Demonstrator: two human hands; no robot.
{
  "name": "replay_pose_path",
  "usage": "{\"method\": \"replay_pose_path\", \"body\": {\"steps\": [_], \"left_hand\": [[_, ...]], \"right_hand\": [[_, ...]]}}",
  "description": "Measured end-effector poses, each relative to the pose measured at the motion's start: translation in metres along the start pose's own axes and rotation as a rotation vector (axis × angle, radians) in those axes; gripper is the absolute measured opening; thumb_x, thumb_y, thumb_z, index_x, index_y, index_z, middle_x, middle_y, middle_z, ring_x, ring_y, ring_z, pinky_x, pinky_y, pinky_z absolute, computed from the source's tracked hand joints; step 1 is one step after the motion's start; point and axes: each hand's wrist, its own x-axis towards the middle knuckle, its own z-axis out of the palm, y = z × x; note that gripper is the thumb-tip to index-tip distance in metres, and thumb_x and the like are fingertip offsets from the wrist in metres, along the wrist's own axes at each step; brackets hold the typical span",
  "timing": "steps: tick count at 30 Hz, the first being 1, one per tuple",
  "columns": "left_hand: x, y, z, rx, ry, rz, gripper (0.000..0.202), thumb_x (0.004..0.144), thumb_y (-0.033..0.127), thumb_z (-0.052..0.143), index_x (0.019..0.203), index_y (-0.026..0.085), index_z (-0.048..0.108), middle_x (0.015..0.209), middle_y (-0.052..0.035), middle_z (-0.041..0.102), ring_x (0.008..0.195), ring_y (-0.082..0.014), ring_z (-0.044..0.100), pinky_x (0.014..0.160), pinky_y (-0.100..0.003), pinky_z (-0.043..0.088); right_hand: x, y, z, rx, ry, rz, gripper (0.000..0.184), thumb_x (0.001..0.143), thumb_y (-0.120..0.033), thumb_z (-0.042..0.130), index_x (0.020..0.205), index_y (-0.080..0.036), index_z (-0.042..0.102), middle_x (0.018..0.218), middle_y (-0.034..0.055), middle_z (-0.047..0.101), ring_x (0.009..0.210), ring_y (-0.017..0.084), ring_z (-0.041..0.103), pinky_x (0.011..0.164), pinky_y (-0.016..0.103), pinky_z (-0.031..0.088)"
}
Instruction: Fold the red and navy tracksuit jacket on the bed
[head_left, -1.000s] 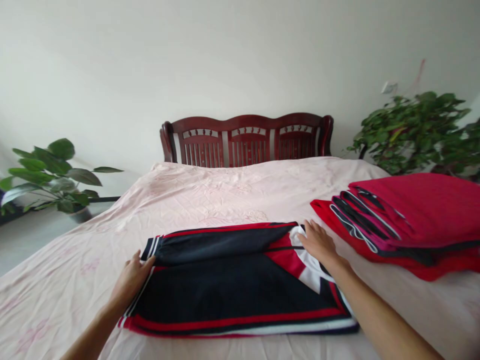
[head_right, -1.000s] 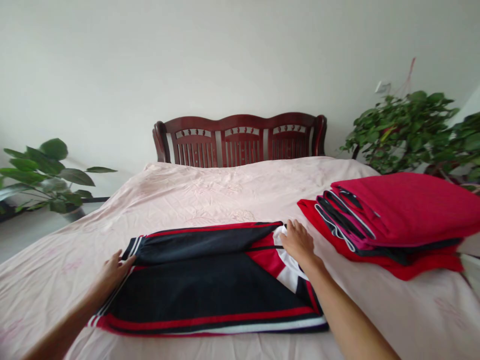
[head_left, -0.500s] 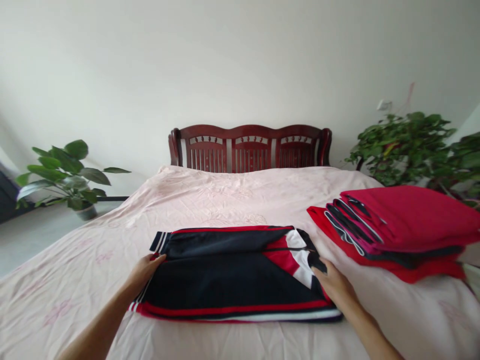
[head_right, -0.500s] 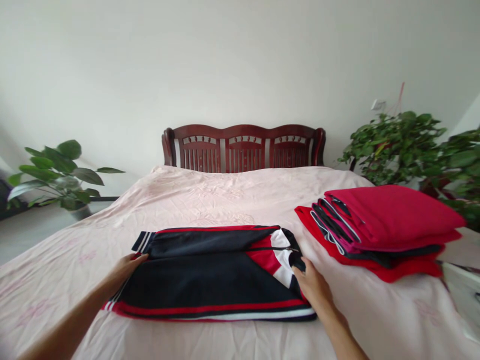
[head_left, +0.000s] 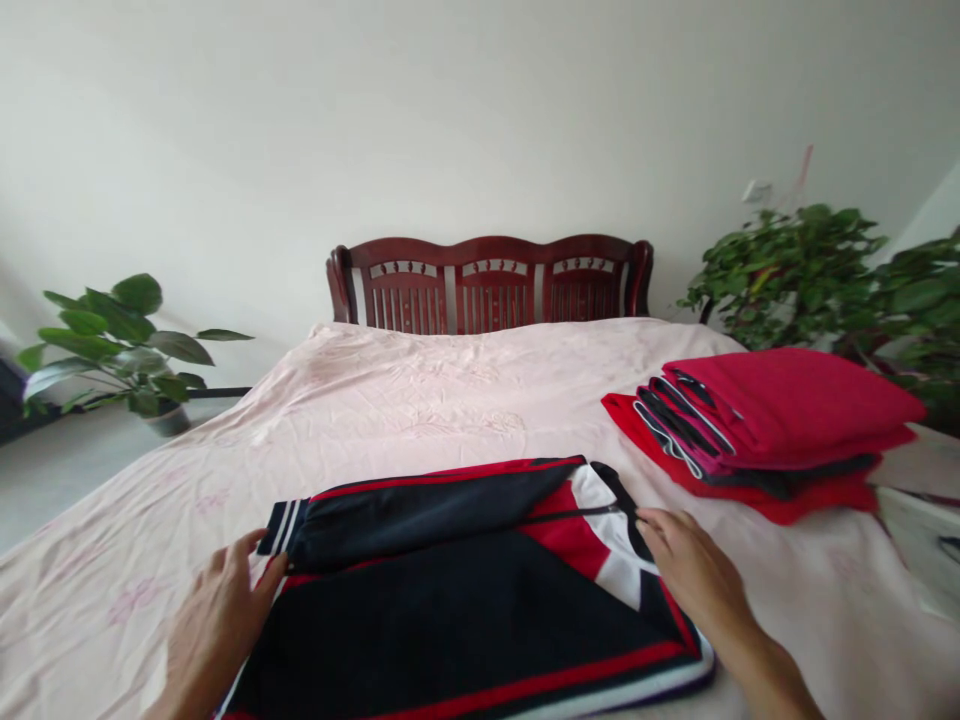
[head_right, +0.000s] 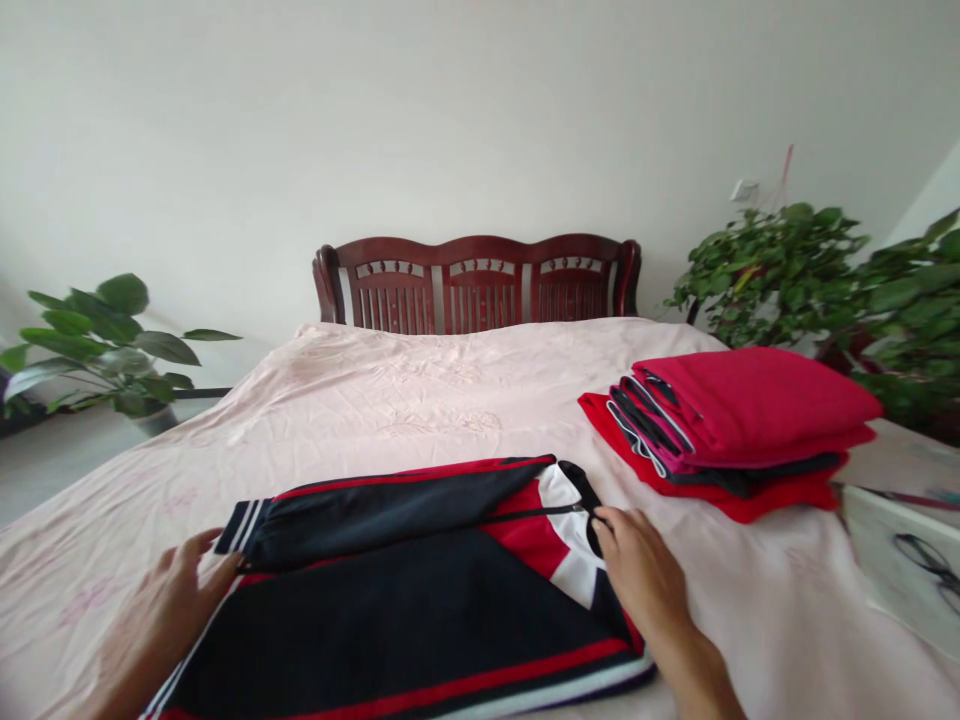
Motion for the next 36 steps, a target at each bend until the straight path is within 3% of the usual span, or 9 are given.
{"method": "replay_pose_path", "body": {"steps": [3, 6, 10, 14, 19, 26, 30, 33, 36], "left_hand": [[-0.009, 0.055, 0.003, -0.156, -0.095, 0.219, 0.042, 0.091, 0.049, 0.044, 0.12, 0.025, 0.063, 0.122, -0.0085, 0.067, 0.111, -0.029, 0.066, 0.097, -0.044, 0.052], [-0.015, 0.115, 0.019, -0.33, -0.305, 0.416, 0.037, 0.096, 0.045, 0.042, 0.117, 0.029, 0.067, 0.123, -0.0033, 0.069, 0.113, -0.0233, 0.066, 0.1, -0.038, 0.051], [-0.012, 0.183, 0.051, -0.404, -0.496, 0.618, 0.046, 0.1, 0.046, 0.035, 0.13, 0.025, 0.064, 0.135, -0.0052, 0.066, 0.133, -0.0232, 0.054, 0.114, -0.039, 0.041], [-0.001, 0.226, 0.092, -0.321, -0.656, 0.741, 0.054, 0.104, 0.041, 0.022, 0.142, 0.021, 0.055, 0.147, -0.0061, 0.056, 0.141, -0.0196, 0.046, 0.119, -0.037, 0.034], [0.004, 0.238, 0.135, -0.171, -0.712, 0.752, 0.051, 0.102, 0.024, 0.023, 0.145, 0.026, 0.052, 0.156, -0.0078, 0.045, 0.148, -0.0264, 0.035, 0.119, -0.056, 0.026], [-0.009, 0.243, 0.14, -0.057, -0.694, 0.747, 0.053, 0.098, 0.049, 0.041, 0.149, 0.033, 0.046, 0.162, -0.0092, 0.032, 0.151, -0.0321, 0.022, 0.12, -0.061, 0.018], [-0.022, 0.246, 0.136, -0.001, -0.591, 0.771, 0.06, 0.095, 0.055, 0.045, 0.152, 0.037, 0.04, 0.164, -0.0108, 0.027, 0.152, -0.0339, 0.02, 0.12, -0.061, 0.017], [-0.026, 0.243, 0.134, -0.009, -0.559, 0.789, 0.06, 0.095, 0.058, 0.043, 0.151, 0.038, 0.041, 0.164, -0.0114, 0.028, 0.152, -0.0359, 0.021, 0.119, -0.062, 0.018], [-0.027, 0.238, 0.133, -0.021, -0.551, 0.803, 0.059, 0.095, 0.059, 0.042, 0.15, 0.04, 0.041, 0.164, -0.0104, 0.03, 0.151, -0.0369, 0.022, 0.119, -0.063, 0.018]], "right_hand": [[0.006, -0.06, 0.013, 0.084, -0.139, -0.159, 0.034, 0.095, -0.028, 0.038, 0.102, -0.024, 0.072, 0.112, 0.0061, 0.071, 0.103, 0.021, 0.067, 0.086, 0.03, 0.047], [0.012, -0.102, 0.04, 0.085, -0.134, -0.194, 0.024, 0.092, -0.022, 0.051, 0.108, -0.024, 0.069, 0.113, 0.0042, 0.07, 0.105, 0.019, 0.066, 0.083, 0.027, 0.046], [0.02, -0.123, 0.062, -0.035, -0.059, -0.2, 0.013, 0.089, -0.023, 0.059, 0.097, -0.024, 0.069, 0.105, 0.0029, 0.069, 0.102, 0.02, 0.065, 0.071, 0.027, 0.041], [0.023, -0.128, 0.064, -0.055, -0.025, -0.167, 0.012, 0.09, -0.022, 0.056, 0.084, -0.023, 0.067, 0.095, 0.0009, 0.068, 0.087, 0.017, 0.065, 0.061, 0.027, 0.031], [0.007, -0.129, 0.072, 0.048, -0.029, -0.142, 0.011, 0.083, -0.017, 0.059, 0.074, -0.021, 0.065, 0.084, -0.0008, 0.067, 0.075, 0.012, 0.063, 0.059, 0.027, 0.027], [0.011, -0.128, 0.041, 0.03, -0.222, -0.26, 0.02, 0.084, -0.018, 0.054, 0.073, -0.024, 0.069, 0.081, -0.0002, 0.073, 0.077, 0.016, 0.067, 0.061, 0.024, 0.035], [0.046, -0.134, 0.027, 0.059, -0.033, -0.266, 0.036, 0.098, -0.024, 0.037, 0.106, -0.022, 0.072, 0.113, 0.0062, 0.074, 0.108, 0.019, 0.065, 0.091, 0.027, 0.045], [0.065, -0.127, 0.048, -0.079, -0.019, -0.308, 0.046, 0.099, -0.032, 0.041, 0.138, -0.015, 0.057, 0.148, 0.0133, 0.052, 0.141, 0.027, 0.042, 0.116, 0.04, 0.029], [0.068, -0.105, 0.076, -0.258, -0.102, -0.211, 0.063, 0.098, -0.044, 0.044, 0.15, -0.009, 0.043, 0.158, 0.0191, 0.036, 0.148, 0.034, 0.029, 0.12, 0.049, 0.021]]}}
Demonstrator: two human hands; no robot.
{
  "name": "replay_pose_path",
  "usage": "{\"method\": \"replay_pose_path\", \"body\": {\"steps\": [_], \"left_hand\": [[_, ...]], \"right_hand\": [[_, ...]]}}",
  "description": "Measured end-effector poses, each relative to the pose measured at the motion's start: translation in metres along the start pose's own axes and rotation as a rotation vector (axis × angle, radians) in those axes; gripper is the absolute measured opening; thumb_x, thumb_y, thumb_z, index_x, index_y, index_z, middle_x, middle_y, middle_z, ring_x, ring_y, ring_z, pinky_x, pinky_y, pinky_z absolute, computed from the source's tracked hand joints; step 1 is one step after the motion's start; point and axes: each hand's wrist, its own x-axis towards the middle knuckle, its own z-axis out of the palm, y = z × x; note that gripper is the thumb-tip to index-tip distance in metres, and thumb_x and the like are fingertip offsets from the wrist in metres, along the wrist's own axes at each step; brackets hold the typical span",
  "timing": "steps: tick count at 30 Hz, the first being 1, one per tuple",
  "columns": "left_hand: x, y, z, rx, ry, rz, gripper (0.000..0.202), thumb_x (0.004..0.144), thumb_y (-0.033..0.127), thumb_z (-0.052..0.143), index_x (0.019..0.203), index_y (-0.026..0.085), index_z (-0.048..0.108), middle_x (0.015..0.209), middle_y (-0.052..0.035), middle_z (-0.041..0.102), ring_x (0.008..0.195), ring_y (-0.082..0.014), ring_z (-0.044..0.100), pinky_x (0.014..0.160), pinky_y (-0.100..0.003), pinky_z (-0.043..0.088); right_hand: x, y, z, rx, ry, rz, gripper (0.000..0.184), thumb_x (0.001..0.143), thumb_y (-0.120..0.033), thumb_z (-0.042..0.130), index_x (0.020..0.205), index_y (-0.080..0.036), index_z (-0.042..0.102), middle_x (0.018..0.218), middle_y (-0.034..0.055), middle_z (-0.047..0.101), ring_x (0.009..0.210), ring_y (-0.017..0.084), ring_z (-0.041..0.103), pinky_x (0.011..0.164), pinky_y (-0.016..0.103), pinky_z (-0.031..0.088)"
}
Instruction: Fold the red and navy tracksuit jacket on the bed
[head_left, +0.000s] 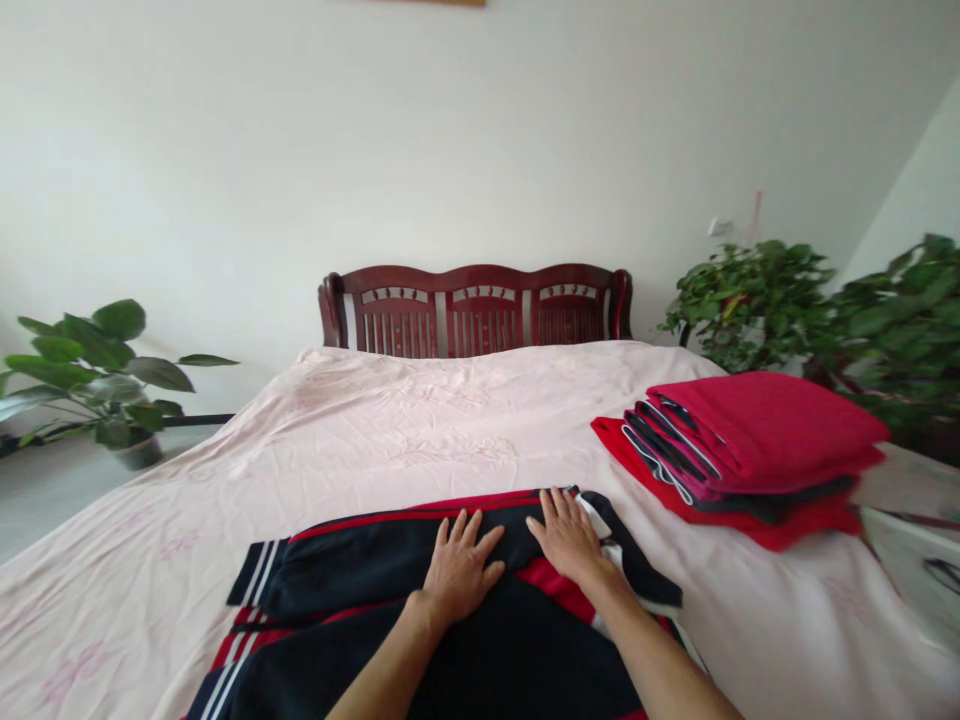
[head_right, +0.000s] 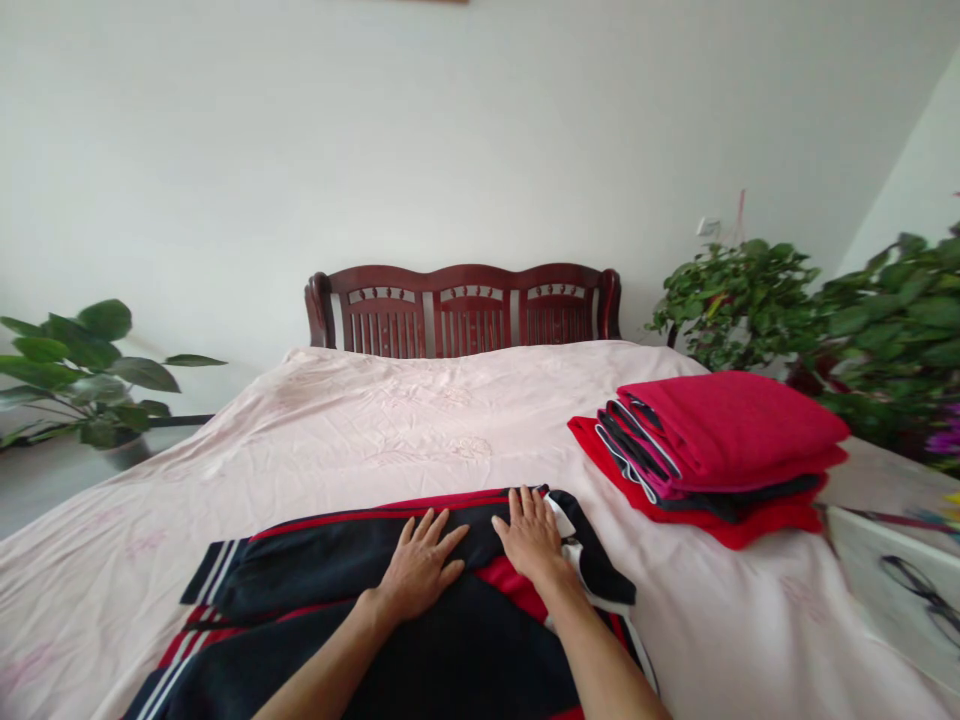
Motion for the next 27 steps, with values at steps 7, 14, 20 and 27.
{"method": "replay_pose_path", "body": {"steps": [7, 14, 20, 27], "left_hand": [[-0.013, -0.009, -0.002, -0.004, -0.026, 0.071, 0.062, 0.092, 0.05, 0.055, 0.151, 0.042, 0.039, 0.165, -0.0092, 0.029, 0.152, -0.0372, 0.02, 0.119, -0.064, 0.017], [-0.025, -0.012, -0.002, -0.012, -0.058, 0.118, 0.06, 0.093, 0.039, 0.056, 0.15, 0.044, 0.038, 0.166, -0.0066, 0.025, 0.153, -0.0368, 0.016, 0.12, -0.063, 0.014], [-0.053, -0.035, -0.034, -0.037, -0.073, 0.183, 0.06, 0.095, 0.052, 0.048, 0.153, 0.04, 0.035, 0.163, -0.0058, 0.034, 0.15, -0.0336, 0.027, 0.12, -0.059, 0.021], [-0.126, -0.124, -0.072, 0.305, 0.23, -0.549, 0.052, 0.098, 0.037, 0.044, 0.149, 0.028, 0.046, 0.161, -0.0124, 0.036, 0.151, -0.0401, 0.021, 0.117, -0.067, 0.014]], "right_hand": [[-0.005, 0.013, 0.005, -0.055, -0.012, 0.069, 0.059, 0.101, -0.043, 0.036, 0.145, -0.007, 0.05, 0.153, 0.0203, 0.044, 0.14, 0.033, 0.042, 0.113, 0.045, 0.03], [0.013, 0.029, -0.001, -0.088, 0.0, 0.022, 0.056, 0.099, -0.041, 0.036, 0.143, -0.009, 0.052, 0.149, 0.0187, 0.05, 0.143, 0.032, 0.038, 0.116, 0.049, 0.023], [0.012, 0.046, 0.031, -0.226, 0.106, -0.014, 0.062, 0.098, -0.042, 0.033, 0.147, -0.007, 0.047, 0.152, 0.0176, 0.046, 0.145, 0.031, 0.036, 0.118, 0.047, 0.021], [0.013, 0.045, 0.033, -0.182, 0.147, -0.005, 0.062, 0.095, -0.041, 0.035, 0.146, -0.008, 0.049, 0.151, 0.0163, 0.048, 0.144, 0.029, 0.038, 0.119, 0.047, 0.021]]}}
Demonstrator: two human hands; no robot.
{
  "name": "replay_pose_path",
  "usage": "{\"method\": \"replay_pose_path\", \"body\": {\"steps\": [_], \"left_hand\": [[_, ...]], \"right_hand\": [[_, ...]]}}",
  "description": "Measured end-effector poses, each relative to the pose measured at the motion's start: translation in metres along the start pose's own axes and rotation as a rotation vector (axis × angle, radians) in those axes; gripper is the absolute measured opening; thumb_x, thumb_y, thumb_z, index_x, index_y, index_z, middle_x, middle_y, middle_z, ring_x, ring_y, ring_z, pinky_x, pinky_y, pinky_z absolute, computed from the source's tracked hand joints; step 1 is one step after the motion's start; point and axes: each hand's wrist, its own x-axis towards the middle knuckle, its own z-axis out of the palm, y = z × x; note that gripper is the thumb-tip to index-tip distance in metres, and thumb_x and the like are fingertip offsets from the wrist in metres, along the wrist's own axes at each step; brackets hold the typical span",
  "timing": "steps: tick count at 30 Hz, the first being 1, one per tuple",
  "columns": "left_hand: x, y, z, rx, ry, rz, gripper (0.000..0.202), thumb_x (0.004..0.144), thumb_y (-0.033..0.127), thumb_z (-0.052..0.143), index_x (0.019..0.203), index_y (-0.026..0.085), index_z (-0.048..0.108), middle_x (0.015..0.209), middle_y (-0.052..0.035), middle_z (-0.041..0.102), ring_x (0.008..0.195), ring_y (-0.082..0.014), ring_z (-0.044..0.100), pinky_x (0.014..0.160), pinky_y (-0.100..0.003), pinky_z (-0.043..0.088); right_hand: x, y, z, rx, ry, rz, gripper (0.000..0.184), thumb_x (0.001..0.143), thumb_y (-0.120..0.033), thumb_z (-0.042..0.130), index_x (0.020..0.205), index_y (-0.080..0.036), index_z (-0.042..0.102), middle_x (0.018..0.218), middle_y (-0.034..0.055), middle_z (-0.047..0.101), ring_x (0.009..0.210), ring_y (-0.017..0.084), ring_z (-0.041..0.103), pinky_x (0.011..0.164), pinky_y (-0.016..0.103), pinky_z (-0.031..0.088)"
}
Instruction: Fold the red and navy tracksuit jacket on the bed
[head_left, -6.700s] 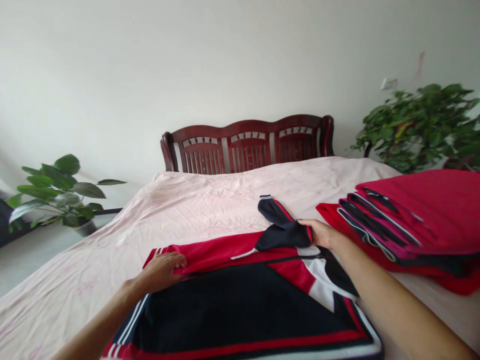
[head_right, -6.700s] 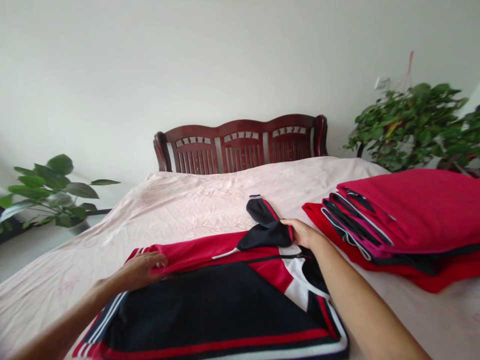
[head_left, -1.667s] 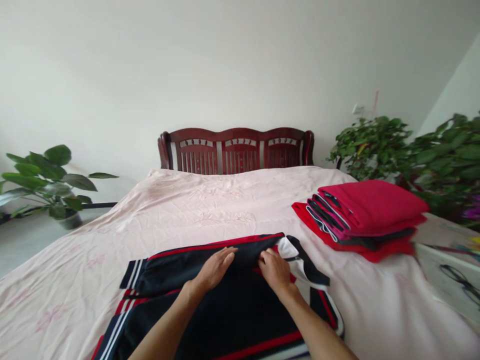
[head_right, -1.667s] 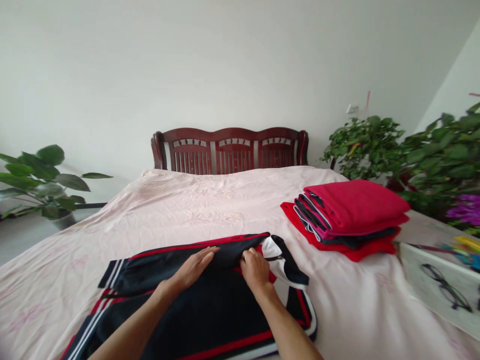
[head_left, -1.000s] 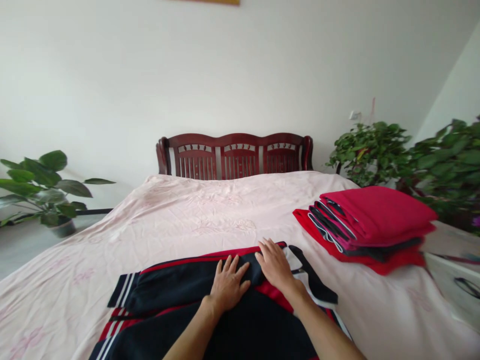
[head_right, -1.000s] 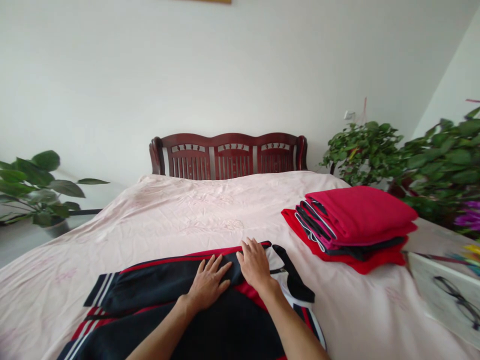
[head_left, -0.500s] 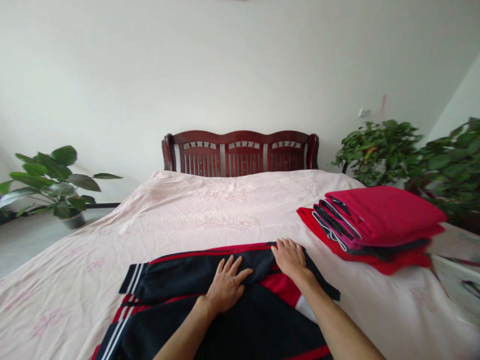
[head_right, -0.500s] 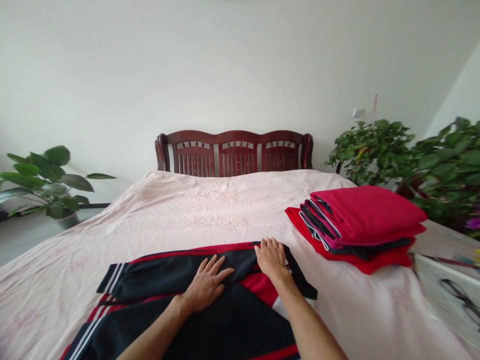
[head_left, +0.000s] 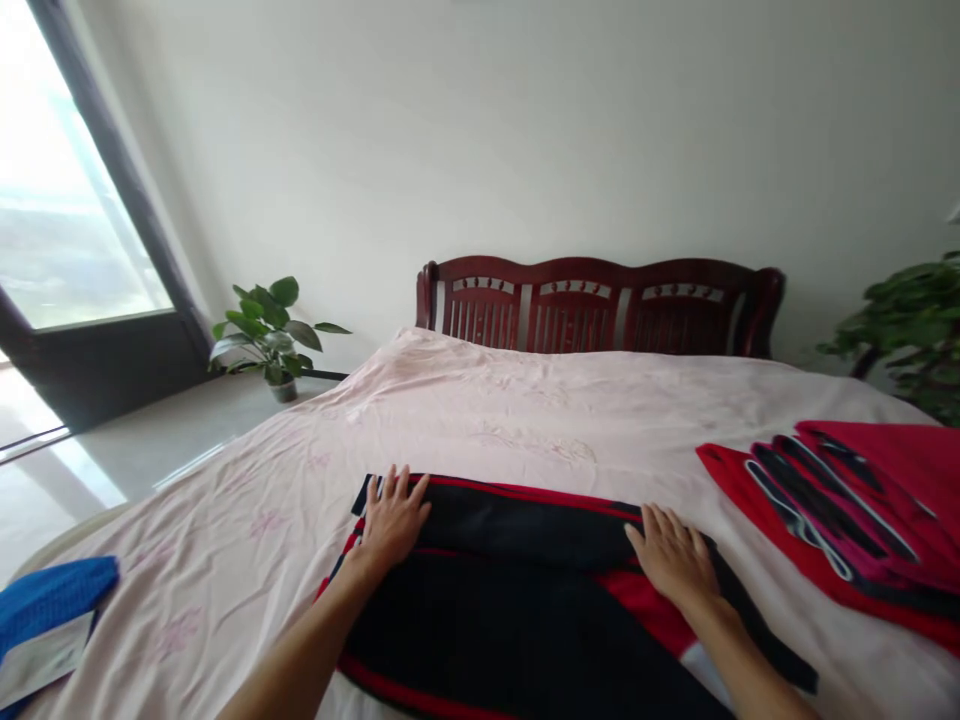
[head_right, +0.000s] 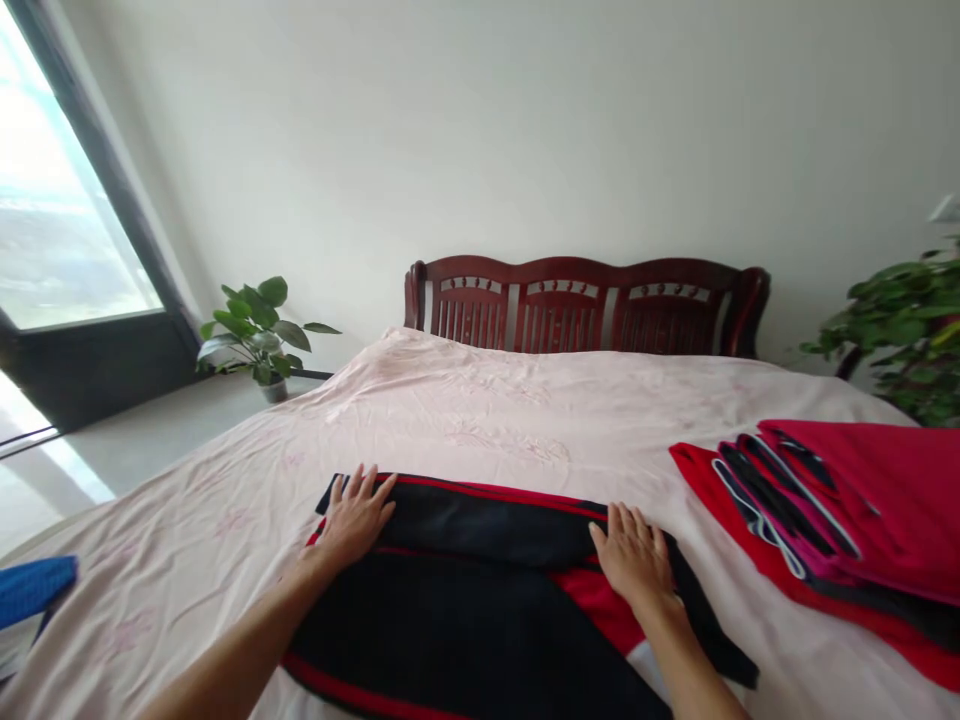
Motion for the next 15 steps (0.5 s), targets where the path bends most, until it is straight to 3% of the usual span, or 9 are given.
{"method": "replay_pose_path", "body": {"steps": [2, 4, 10, 12, 15], "left_hand": [[-0.004, -0.021, 0.012, 0.021, -0.063, -0.074, 0.056, 0.097, 0.04, 0.043, 0.152, 0.03, 0.041, 0.165, -0.0114, 0.028, 0.151, -0.0414, 0.019, 0.115, -0.068, 0.019], [-0.007, -0.03, 0.022, 0.018, -0.11, -0.081, 0.058, 0.097, 0.042, 0.043, 0.154, 0.033, 0.036, 0.167, -0.0091, 0.022, 0.152, -0.0406, 0.017, 0.114, -0.069, 0.02], [-0.007, -0.028, 0.023, -0.012, -0.133, -0.086, 0.06, 0.097, 0.045, 0.042, 0.155, 0.032, 0.035, 0.168, -0.0094, 0.019, 0.153, -0.0398, 0.012, 0.115, -0.068, 0.015], [-0.008, -0.03, 0.02, -0.038, -0.135, -0.077, 0.059, 0.097, 0.046, 0.042, 0.154, 0.033, 0.036, 0.168, -0.0091, 0.019, 0.153, -0.0382, 0.012, 0.116, -0.067, 0.016], [-0.01, -0.032, 0.018, -0.094, -0.132, -0.069, 0.056, 0.097, 0.043, 0.044, 0.152, 0.034, 0.039, 0.167, -0.0088, 0.02, 0.153, -0.0378, 0.012, 0.116, -0.067, 0.015]], "right_hand": [[0.0, -0.002, -0.001, -0.017, -0.02, 0.008, 0.063, 0.095, -0.041, 0.035, 0.147, -0.006, 0.047, 0.151, 0.0172, 0.048, 0.144, 0.03, 0.037, 0.119, 0.046, 0.02], [0.001, -0.002, -0.002, -0.037, -0.063, 0.008, 0.065, 0.096, -0.041, 0.034, 0.149, -0.004, 0.044, 0.153, 0.0181, 0.046, 0.145, 0.03, 0.035, 0.119, 0.046, 0.02], [0.009, -0.004, -0.018, -0.006, -0.228, 0.054, 0.06, 0.099, -0.04, 0.032, 0.15, -0.01, 0.043, 0.156, 0.0155, 0.041, 0.148, 0.03, 0.031, 0.118, 0.05, 0.022], [0.008, -0.018, -0.032, 0.023, -0.232, 0.077, 0.057, 0.099, -0.035, 0.033, 0.148, -0.008, 0.046, 0.156, 0.0171, 0.041, 0.147, 0.032, 0.031, 0.117, 0.054, 0.023], [-0.009, -0.061, -0.058, 0.1, -0.104, -0.02, 0.056, 0.099, -0.031, 0.033, 0.147, -0.006, 0.046, 0.156, 0.0188, 0.04, 0.148, 0.033, 0.029, 0.118, 0.053, 0.022]]}}
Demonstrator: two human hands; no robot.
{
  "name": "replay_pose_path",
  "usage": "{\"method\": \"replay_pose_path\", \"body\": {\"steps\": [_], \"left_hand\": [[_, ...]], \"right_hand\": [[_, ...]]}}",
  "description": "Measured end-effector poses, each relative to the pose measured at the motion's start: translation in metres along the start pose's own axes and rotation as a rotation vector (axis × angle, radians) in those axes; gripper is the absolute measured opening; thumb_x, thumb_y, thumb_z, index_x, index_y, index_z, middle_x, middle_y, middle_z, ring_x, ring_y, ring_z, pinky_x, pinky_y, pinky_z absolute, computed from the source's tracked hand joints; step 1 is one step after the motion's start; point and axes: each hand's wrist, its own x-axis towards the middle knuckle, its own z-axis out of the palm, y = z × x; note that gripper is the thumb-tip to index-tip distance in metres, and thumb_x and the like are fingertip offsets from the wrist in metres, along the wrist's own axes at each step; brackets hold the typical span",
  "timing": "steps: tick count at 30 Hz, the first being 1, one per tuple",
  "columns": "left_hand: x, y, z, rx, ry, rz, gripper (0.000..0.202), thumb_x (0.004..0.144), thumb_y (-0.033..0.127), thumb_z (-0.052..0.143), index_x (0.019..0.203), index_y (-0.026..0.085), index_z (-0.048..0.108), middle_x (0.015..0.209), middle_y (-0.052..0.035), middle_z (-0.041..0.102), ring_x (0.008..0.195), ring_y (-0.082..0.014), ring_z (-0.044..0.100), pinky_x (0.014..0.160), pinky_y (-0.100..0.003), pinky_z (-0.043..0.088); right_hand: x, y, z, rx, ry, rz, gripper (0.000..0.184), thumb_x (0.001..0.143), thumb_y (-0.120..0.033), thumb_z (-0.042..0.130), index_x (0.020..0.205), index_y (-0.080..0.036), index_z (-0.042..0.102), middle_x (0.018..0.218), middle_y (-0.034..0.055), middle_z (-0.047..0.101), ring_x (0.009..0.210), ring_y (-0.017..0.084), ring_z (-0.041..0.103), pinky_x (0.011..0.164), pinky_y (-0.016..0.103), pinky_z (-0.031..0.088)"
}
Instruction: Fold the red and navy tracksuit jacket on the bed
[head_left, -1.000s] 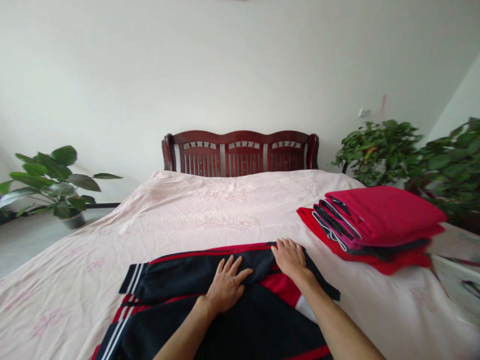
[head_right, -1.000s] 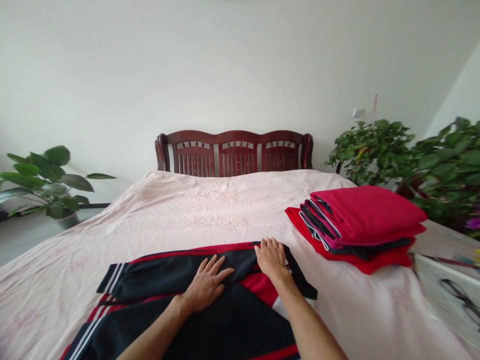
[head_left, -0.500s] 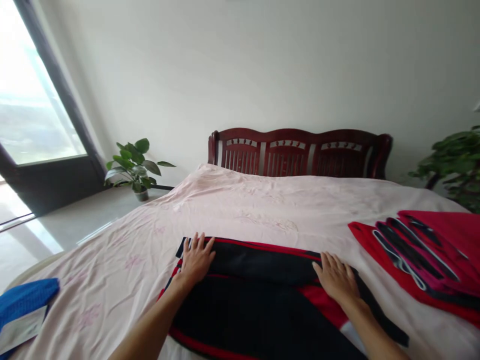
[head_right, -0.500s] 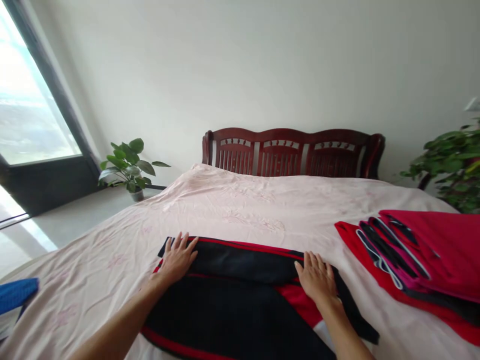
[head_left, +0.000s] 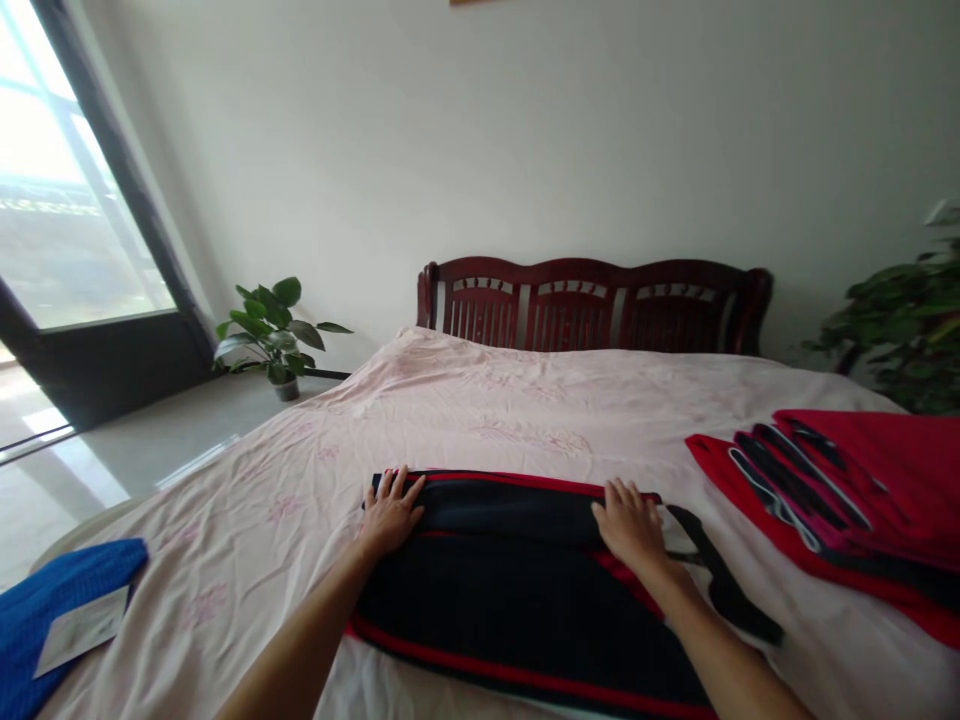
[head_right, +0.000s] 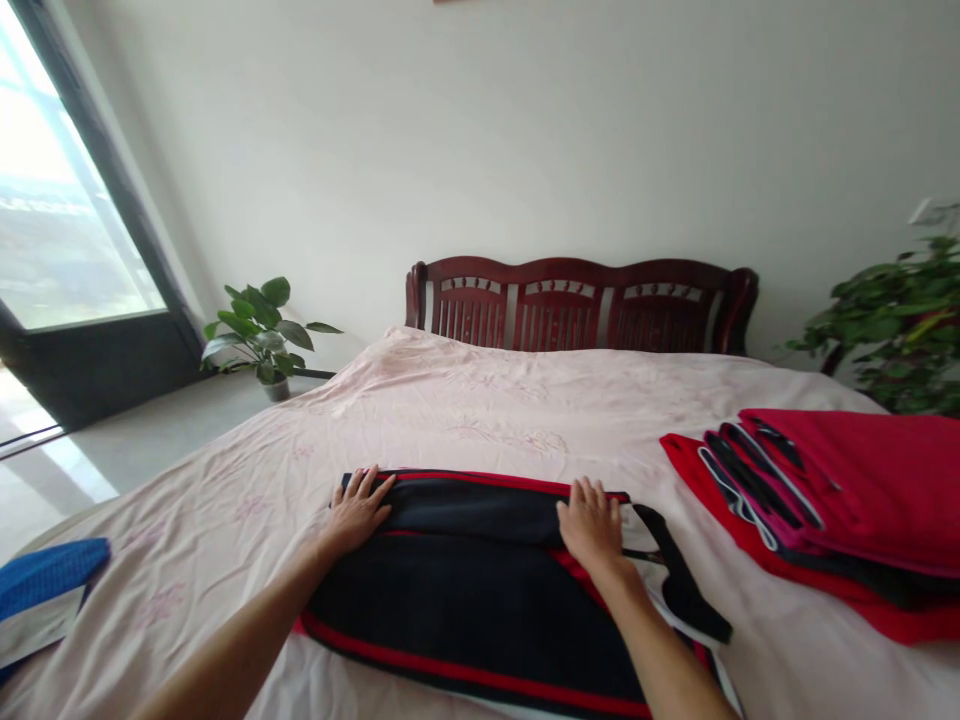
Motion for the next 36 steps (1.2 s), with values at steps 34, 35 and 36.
{"method": "replay_pose_path", "body": {"steps": [34, 35, 36], "left_hand": [[-0.085, -0.051, -0.024, -0.407, 0.06, -0.438, 0.024, 0.09, 0.043, 0.045, 0.09, 0.023, 0.059, 0.086, -0.0032, 0.072, 0.083, -0.0218, 0.067, 0.068, -0.029, 0.041], [-0.083, -0.05, -0.023, -0.41, 0.055, -0.447, 0.025, 0.09, 0.042, 0.044, 0.094, 0.023, 0.06, 0.091, -0.0049, 0.073, 0.087, -0.0227, 0.068, 0.07, -0.029, 0.042], [-0.08, -0.05, -0.023, -0.418, 0.058, -0.454, 0.029, 0.091, 0.043, 0.043, 0.1, 0.022, 0.061, 0.097, -0.007, 0.074, 0.092, -0.0238, 0.069, 0.073, -0.03, 0.043]], "right_hand": [[-0.073, -0.084, 0.044, 0.304, 0.224, -0.377, 0.052, 0.096, -0.035, 0.044, 0.142, -0.015, 0.055, 0.15, 0.0131, 0.05, 0.141, 0.031, 0.042, 0.117, 0.05, 0.028], [-0.073, -0.083, 0.046, 0.311, 0.227, -0.38, 0.052, 0.096, -0.036, 0.044, 0.142, -0.016, 0.055, 0.15, 0.0132, 0.05, 0.141, 0.031, 0.042, 0.117, 0.05, 0.028], [-0.073, -0.083, 0.047, 0.316, 0.23, -0.383, 0.052, 0.096, -0.036, 0.044, 0.142, -0.016, 0.055, 0.15, 0.0131, 0.05, 0.141, 0.031, 0.042, 0.117, 0.05, 0.028]]}}
